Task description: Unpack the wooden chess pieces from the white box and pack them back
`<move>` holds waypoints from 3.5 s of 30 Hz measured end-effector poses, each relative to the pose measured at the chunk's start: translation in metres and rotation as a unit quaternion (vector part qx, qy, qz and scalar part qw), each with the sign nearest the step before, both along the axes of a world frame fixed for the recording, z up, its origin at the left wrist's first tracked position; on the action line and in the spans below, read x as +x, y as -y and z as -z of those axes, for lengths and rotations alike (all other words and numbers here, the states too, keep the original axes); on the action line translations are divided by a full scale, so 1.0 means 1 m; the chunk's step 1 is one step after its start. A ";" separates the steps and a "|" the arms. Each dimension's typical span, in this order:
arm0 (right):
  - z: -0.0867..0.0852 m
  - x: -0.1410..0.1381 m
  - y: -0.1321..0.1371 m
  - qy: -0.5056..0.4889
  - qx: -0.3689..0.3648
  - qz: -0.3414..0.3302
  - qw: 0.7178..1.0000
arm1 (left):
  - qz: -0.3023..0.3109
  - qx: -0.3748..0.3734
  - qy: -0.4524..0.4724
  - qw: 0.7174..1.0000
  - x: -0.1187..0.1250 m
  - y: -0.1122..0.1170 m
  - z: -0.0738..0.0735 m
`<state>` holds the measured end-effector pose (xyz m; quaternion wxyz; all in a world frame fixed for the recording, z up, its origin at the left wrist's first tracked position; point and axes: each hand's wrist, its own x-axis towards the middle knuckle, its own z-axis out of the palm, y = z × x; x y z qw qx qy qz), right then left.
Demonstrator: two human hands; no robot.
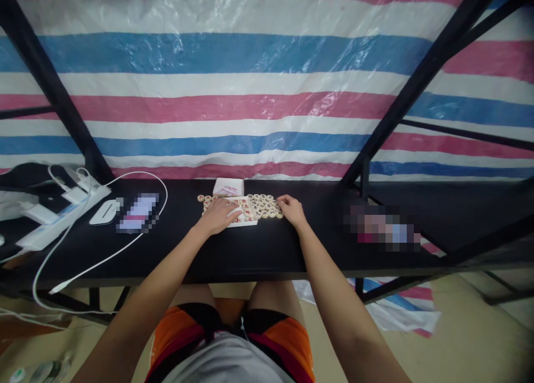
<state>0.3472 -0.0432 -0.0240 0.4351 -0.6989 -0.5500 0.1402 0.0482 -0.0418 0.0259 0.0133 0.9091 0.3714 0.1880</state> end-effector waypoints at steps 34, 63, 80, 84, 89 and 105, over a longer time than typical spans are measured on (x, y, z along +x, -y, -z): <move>-0.003 -0.001 0.002 0.000 -0.007 -0.002 1.000 | -0.242 -0.133 0.143 0.950 -0.083 -0.047 0.005; -0.006 -0.003 0.003 -0.004 -0.008 -0.001 1.000 | -0.191 -0.094 0.057 0.975 -0.080 -0.050 0.014; 0.000 0.000 0.000 -0.011 -0.004 -0.004 1.000 | 0.067 -0.034 -0.034 0.997 -0.001 0.010 0.000; 0.000 0.000 0.000 -0.006 -0.004 -0.002 1.000 | 0.080 -0.035 -0.037 0.995 0.001 0.012 0.003; -0.002 -0.002 0.001 -0.003 -0.011 0.000 1.000 | 0.091 -0.052 -0.036 0.994 0.001 0.012 0.003; -0.004 -0.002 0.001 0.004 -0.001 0.001 1.000 | 0.101 -0.127 0.113 0.980 -0.003 0.004 0.005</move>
